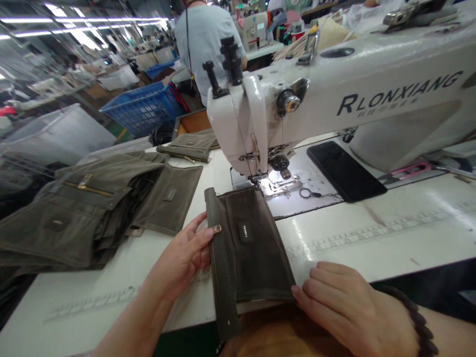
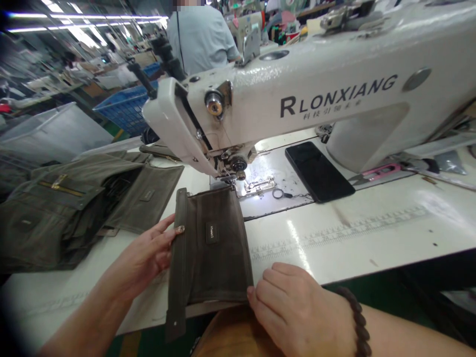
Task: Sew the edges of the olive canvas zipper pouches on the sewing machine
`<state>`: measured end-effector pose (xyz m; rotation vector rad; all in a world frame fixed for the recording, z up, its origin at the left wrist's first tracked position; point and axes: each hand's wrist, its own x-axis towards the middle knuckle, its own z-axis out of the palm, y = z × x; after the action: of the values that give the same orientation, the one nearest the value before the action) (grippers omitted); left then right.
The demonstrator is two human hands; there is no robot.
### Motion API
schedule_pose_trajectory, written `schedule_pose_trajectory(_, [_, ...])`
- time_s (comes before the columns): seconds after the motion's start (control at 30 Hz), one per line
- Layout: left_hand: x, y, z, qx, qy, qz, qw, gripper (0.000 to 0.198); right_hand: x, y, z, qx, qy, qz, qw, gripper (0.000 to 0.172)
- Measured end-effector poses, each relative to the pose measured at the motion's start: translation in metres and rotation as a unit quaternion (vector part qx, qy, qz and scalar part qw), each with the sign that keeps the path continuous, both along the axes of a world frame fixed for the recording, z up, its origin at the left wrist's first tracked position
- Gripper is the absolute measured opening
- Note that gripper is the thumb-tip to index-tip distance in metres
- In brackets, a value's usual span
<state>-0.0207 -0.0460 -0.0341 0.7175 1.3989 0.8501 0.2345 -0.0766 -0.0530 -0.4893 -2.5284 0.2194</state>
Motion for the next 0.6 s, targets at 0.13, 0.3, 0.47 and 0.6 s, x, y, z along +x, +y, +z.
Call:
schedule_pose_trajectory(0.13, [0.0007,0.0051,-0.0006,0.029,0.031,-0.059,0.997,0.078,-0.0030,0.0006,-0.0019,-0.001,-0.010,0.001,1.000,0.034])
schedule_pose_trajectory(0.3, [0.0002,0.0063,0.0011,0.066,0.137,-0.085,0.985,0.080,-0.0045,0.0006,-0.0019,-0.001,-0.029,0.004,1.000,0.037])
schedule_pose_trajectory(0.47, [0.0027,0.0070,0.0013,0.082,0.171,-0.097,0.977,0.079,-0.0050,0.0020,-0.0019,-0.018,-0.050,-0.005,0.999,0.037])
schedule_pose_trajectory(0.6, [0.0032,0.0115,-0.0013,0.095,0.178,-0.103,0.974,0.080,-0.0066,0.0052,-0.0017,-0.029,-0.082,-0.020,0.996,0.030])
